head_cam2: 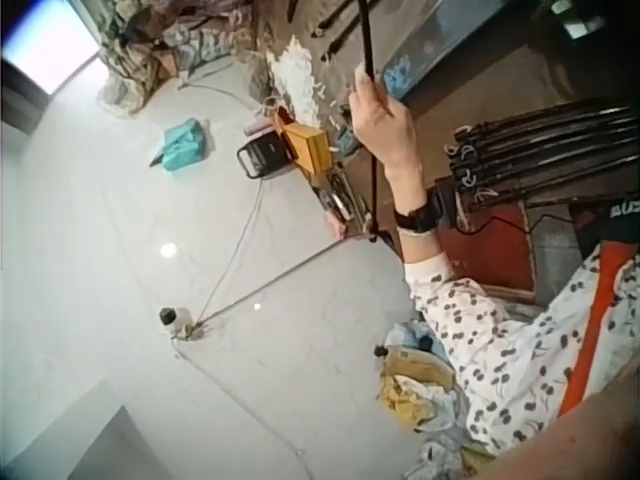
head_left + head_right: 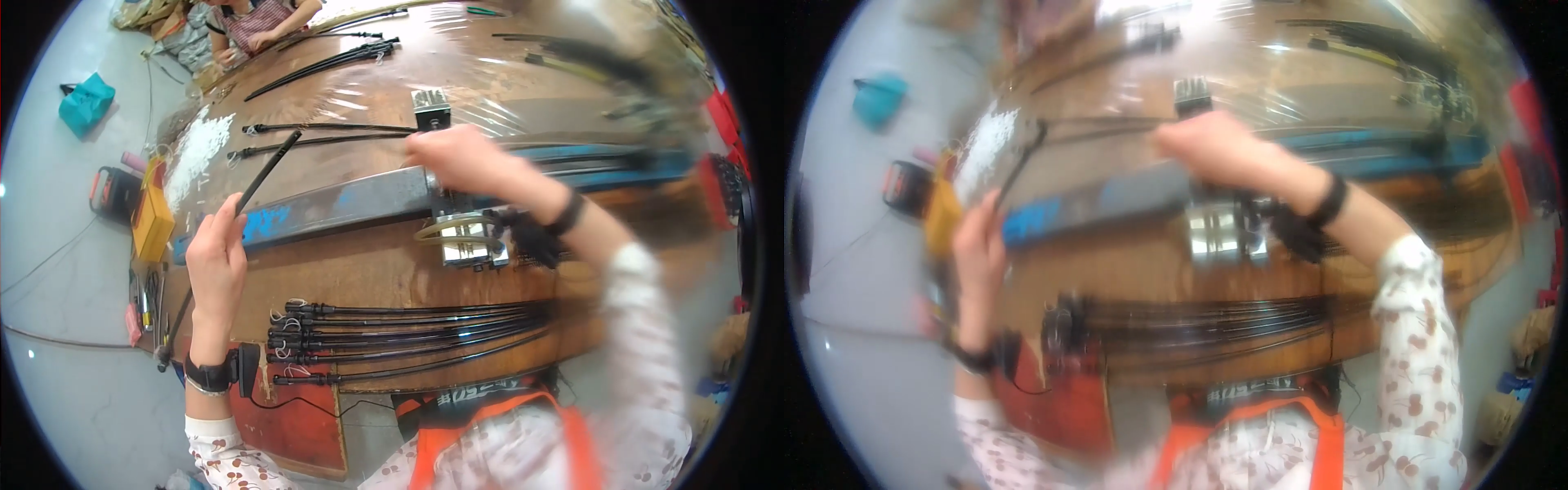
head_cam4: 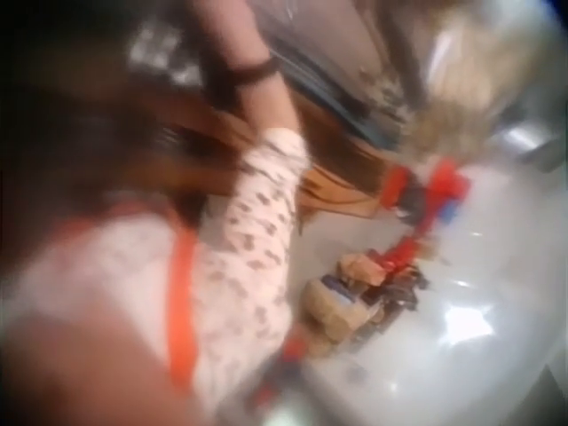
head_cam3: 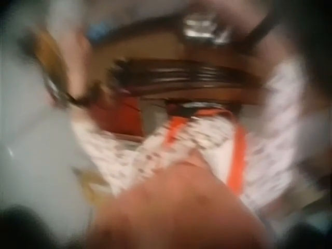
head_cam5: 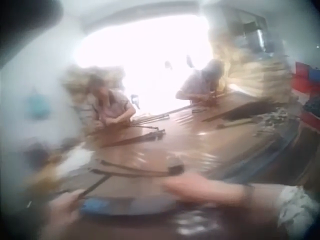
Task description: Manually loading and processing thin black components using a workbench-mounted jig.
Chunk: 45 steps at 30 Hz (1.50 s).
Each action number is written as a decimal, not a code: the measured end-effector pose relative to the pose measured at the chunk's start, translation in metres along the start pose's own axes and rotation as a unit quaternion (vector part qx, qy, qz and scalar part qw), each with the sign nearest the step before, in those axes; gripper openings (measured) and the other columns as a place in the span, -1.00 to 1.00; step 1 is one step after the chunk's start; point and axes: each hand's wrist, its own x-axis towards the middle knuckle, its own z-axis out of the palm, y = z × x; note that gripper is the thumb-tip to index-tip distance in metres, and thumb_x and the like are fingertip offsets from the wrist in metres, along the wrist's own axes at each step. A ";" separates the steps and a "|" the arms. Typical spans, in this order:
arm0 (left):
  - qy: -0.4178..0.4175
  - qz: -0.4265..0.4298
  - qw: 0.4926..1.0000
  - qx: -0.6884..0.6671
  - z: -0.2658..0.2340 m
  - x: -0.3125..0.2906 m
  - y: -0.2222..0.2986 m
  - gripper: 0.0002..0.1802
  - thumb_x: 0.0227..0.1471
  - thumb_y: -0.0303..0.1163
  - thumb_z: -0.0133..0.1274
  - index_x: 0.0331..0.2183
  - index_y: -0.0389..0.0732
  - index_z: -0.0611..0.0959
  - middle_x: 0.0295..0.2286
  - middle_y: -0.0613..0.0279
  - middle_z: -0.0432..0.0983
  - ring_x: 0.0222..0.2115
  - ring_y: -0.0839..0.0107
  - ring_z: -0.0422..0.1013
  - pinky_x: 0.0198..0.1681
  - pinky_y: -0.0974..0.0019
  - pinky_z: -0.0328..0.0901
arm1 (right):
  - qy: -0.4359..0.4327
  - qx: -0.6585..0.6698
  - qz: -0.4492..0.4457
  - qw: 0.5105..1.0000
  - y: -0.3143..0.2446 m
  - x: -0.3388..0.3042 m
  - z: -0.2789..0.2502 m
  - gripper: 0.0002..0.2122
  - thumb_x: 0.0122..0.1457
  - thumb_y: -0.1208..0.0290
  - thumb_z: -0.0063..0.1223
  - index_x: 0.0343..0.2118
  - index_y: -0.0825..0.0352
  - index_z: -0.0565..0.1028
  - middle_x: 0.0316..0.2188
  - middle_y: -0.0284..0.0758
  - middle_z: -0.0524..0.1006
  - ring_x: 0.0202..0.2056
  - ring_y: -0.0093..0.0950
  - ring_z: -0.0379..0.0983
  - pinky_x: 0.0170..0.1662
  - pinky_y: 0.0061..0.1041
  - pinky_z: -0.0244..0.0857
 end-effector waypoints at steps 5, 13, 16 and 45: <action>-0.051 0.029 0.998 0.014 0.018 -0.005 -0.022 -0.63 0.10 -0.47 0.10 -0.03 -0.01 0.61 -0.49 0.05 0.47 -0.50 0.07 0.44 -0.41 0.13 0.34 | 0.146 -0.133 0.003 0.980 0.112 -0.141 -0.048 -0.84 0.05 0.61 0.10 -0.28 0.31 0.52 -0.41 -0.18 0.53 -0.30 -0.17 0.51 -0.26 -0.25 0.41; -0.111 0.180 0.972 -0.101 0.164 0.065 0.080 -0.89 -0.01 -0.47 0.03 -0.34 -0.16 0.52 -0.49 0.07 0.48 -0.42 0.01 0.48 -0.37 0.00 0.38 | 0.160 -0.190 0.087 0.965 0.197 -0.241 -0.078 -0.94 0.15 0.60 0.04 -0.32 0.38 0.46 -0.39 -0.13 0.47 -0.26 -0.13 0.39 -0.17 -0.29 0.24; -0.119 0.152 0.975 -0.114 0.166 0.055 0.064 -0.95 0.07 -0.43 0.02 -0.37 -0.18 0.54 -0.49 0.04 0.49 -0.40 0.00 0.49 -0.33 -0.01 0.38 | 0.156 -0.186 0.111 0.964 0.194 -0.243 -0.072 -0.96 0.19 0.58 0.02 -0.31 0.39 0.45 -0.37 -0.13 0.46 -0.26 -0.14 0.39 -0.15 -0.30 0.24; -0.160 0.080 0.980 -0.085 0.169 0.053 0.095 -0.78 0.20 -0.26 -0.01 -0.42 -0.18 0.48 -0.51 -0.01 0.52 -0.43 -0.10 0.47 -0.41 -0.04 0.32 | 0.178 -0.019 0.087 0.980 0.009 -0.204 -0.026 -0.73 0.05 0.45 0.24 -0.15 0.29 0.55 -0.38 -0.29 0.58 -0.29 -0.29 0.44 -0.17 -0.33 0.15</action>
